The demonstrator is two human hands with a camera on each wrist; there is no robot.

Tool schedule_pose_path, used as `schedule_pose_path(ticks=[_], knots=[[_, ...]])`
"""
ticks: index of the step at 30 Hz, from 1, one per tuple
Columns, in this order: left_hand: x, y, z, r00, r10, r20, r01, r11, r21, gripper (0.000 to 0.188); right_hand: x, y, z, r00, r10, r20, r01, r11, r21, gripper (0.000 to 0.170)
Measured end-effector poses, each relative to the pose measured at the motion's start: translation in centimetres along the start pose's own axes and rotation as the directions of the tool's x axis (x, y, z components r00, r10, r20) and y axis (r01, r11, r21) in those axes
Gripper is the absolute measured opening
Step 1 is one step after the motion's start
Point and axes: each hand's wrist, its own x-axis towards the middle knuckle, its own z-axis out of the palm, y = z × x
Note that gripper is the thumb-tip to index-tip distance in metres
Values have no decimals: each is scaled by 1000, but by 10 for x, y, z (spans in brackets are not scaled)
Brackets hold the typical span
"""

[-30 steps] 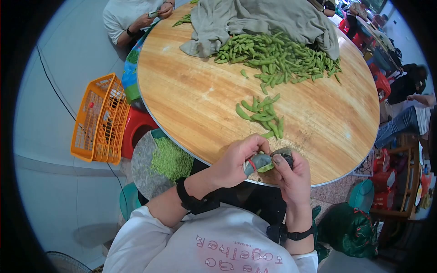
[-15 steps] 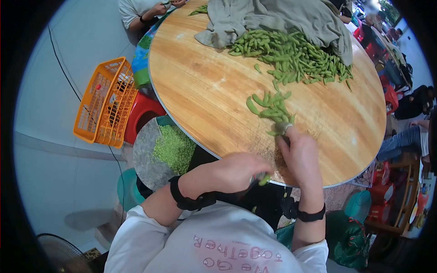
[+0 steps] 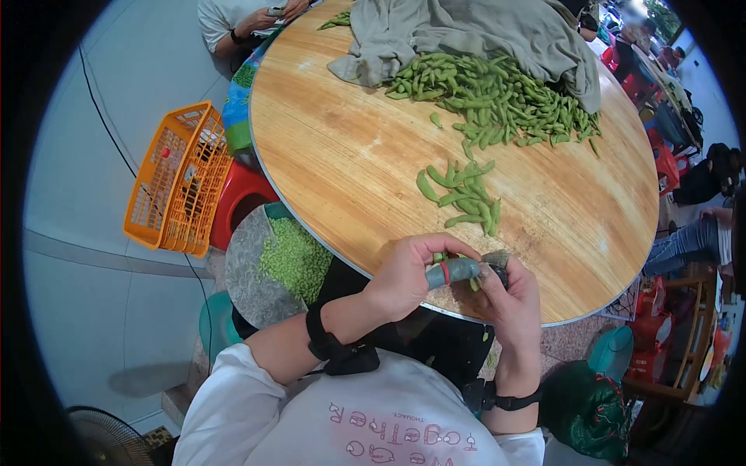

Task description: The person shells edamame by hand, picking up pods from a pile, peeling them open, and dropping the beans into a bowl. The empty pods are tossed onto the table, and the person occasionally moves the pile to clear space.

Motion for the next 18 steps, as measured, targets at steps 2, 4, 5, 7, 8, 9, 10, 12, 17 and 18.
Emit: schedule_pose_path(ticks=[2,4,5,7,8,9,10,12,17,18], knots=[[1,1,0,999,0,-40,1,1000,30,17,-2,-4,1,996,76,55,-78,997,29,22],[3,4,0,997,2,-81,2,998,59,16,-7,-3,3,992,95,79,-103,990,101,23],[3,8,2,995,17,-95,-3,989,149,13,-10,-3,3,988,112,103,-128,976,174,24],[6,9,3,994,37,-101,-12,972,236,11,-9,1,1,987,89,137,-115,973,201,24],[7,8,4,987,123,-99,-84,939,333,10,-9,2,0,982,70,174,-110,967,230,24],[7,7,4,974,208,-89,-152,891,427,8,-10,0,0,983,70,173,-108,968,226,24],[8,6,3,974,211,-87,-156,892,424,8,-10,-2,1,978,95,185,-141,956,258,23],[10,5,1,930,367,-23,-268,719,642,11,-10,-2,2,973,118,199,-172,943,283,22],[8,8,9,904,427,-31,-283,649,706,15,-11,4,-3,966,116,232,-201,901,385,19],[7,8,10,917,396,-51,-255,679,689,16,-10,5,-3,965,115,234,-200,903,381,19]])
